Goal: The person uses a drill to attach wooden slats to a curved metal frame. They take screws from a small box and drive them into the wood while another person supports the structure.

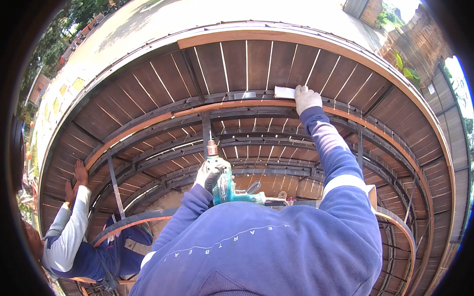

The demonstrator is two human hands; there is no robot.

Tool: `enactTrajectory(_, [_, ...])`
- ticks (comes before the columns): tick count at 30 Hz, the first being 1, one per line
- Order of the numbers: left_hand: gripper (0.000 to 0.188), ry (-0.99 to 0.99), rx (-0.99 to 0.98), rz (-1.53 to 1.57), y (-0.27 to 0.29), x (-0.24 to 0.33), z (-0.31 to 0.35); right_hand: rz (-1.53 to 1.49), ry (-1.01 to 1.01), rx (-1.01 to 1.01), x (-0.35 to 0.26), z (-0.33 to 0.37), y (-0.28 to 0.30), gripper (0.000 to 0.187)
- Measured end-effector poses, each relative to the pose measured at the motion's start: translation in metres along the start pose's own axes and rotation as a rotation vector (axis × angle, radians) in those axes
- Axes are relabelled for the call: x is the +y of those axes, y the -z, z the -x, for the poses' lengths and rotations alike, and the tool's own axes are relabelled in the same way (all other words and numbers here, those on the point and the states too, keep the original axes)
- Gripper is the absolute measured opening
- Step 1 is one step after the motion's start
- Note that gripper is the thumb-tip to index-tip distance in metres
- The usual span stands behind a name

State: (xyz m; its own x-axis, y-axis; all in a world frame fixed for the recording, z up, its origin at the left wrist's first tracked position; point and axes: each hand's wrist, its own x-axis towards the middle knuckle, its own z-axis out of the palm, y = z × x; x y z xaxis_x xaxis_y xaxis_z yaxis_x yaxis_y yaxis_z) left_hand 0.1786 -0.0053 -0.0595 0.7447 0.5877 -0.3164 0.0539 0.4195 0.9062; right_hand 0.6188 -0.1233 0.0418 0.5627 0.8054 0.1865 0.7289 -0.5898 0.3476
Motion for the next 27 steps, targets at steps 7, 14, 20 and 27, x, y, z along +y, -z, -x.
enactTrajectory(7, [0.031, 0.156, -0.021, 0.246, -0.028, 0.047, 0.021, -0.206, -0.116, -0.140, -0.018, 0.000, 0.030, 0.060])
enactTrajectory(14, [0.033, 0.047, -0.011, 0.095, -0.006, 0.014, 0.005, -0.464, -0.218, -0.139, 0.009, -0.008, 0.024, 0.045])
enactTrajectory(20, [0.039, 0.062, -0.027, 0.169, -0.011, 0.022, 0.007, -0.546, -0.257, 0.016, 0.020, 0.046, 0.063, 0.037])
enactTrajectory(27, [0.038, 0.117, -0.145, 0.235, -0.004, 0.023, 0.010, -1.108, -0.890, -0.010, 0.132, 0.240, 0.173, 0.023])
